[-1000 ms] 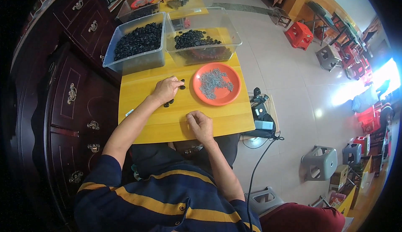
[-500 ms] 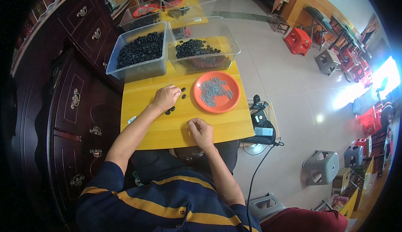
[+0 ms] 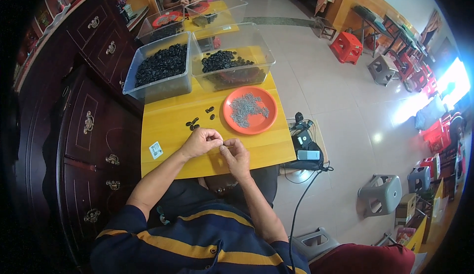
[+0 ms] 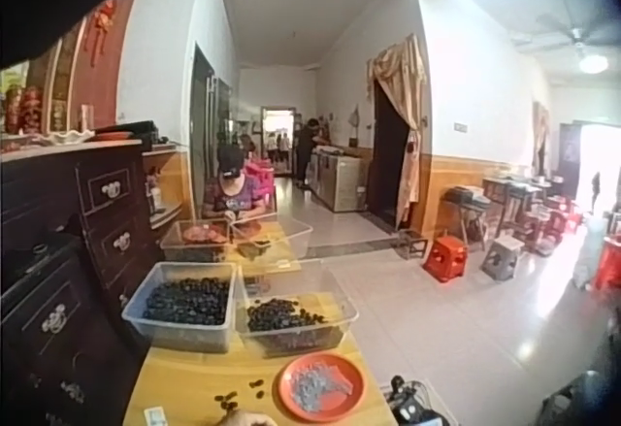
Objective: The person assembles small plastic electrical connector components by hand, inserting metal terminals into plastic housings.
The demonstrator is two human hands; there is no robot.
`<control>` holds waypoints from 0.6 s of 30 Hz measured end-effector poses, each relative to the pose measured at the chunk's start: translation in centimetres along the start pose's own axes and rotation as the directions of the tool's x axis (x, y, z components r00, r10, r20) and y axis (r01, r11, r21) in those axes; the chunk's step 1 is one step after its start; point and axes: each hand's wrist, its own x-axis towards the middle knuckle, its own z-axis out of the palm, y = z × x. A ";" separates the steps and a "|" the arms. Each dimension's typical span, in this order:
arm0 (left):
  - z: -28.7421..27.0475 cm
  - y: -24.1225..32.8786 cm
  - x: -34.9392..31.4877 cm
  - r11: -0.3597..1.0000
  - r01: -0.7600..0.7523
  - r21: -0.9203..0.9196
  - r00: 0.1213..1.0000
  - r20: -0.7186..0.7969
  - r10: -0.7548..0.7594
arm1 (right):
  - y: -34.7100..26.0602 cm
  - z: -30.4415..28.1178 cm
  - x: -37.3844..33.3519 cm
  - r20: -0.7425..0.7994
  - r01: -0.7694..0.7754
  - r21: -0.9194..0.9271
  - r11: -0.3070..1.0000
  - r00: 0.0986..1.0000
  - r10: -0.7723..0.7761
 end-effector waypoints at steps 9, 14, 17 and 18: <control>0.1 -0.2 2.1 0.997 -0.014 0.071 0.994 0.111 0.006 | 0.1 -2.2 0.1 -0.018 -0.038 -0.048 0.998 0.999 0.038; -0.2 3.4 5.0 0.923 -0.107 0.370 0.993 -0.003 0.116 | 0.0 -2.0 0.1 -0.104 -0.017 0.061 0.998 0.994 0.024; 0.6 3.2 7.3 0.823 -0.185 0.536 0.978 0.021 0.206 | 0.6 -2.2 0.0 -0.077 -0.037 -0.059 0.998 0.996 0.032; 1.0 3.0 8.0 0.811 -0.169 0.560 0.984 0.049 0.171 | 0.9 -2.3 0.0 -0.055 -0.007 -0.121 0.993 0.998 0.000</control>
